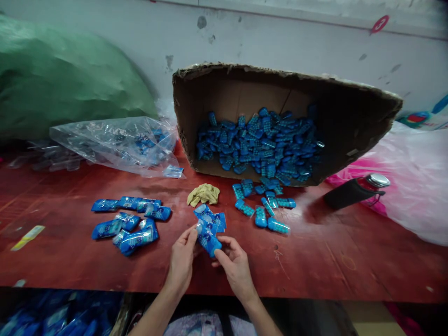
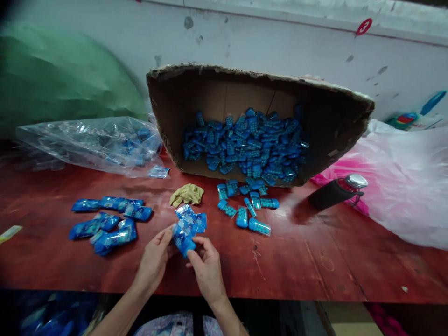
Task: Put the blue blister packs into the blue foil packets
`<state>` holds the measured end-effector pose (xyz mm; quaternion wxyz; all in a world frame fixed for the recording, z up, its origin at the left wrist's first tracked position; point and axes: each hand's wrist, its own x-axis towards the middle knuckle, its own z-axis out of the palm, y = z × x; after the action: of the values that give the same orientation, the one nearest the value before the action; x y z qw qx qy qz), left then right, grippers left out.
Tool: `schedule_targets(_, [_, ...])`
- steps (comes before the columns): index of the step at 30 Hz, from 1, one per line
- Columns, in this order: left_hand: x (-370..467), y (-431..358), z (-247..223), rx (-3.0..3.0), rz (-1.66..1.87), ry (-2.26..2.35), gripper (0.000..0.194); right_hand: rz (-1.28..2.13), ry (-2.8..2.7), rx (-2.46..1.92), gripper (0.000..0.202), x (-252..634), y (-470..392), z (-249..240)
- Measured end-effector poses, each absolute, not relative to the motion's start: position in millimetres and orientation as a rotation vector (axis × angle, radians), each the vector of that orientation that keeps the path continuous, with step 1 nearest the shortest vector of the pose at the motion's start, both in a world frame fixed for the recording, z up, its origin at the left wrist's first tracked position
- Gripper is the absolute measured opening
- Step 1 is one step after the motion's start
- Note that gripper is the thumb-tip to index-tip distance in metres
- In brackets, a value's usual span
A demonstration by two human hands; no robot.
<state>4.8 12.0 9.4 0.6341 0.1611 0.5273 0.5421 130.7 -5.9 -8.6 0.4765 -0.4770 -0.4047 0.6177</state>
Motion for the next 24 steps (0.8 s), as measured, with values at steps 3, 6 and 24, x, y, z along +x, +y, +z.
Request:
schedule_targets(3, [9.8, 10.8, 14.6, 0.293, 1.114, 1.077, 0.026, 1.325, -1.2, -1.206, 0.018, 134.4, -8.1, -2.8])
schedule_targets(6, [9.6, 9.6, 14.7, 0.213, 0.984, 1.046, 0.016, 1.111, -1.427, -1.166, 0.017, 138.9, -9.8, 4.5])
schedule_targets(24, [16.1, -1.5, 14.3, 0.201, 1.001, 0.815, 0.016, 1.491, -1.371, -0.897, 0.044, 154.4, 2.3, 4.1])
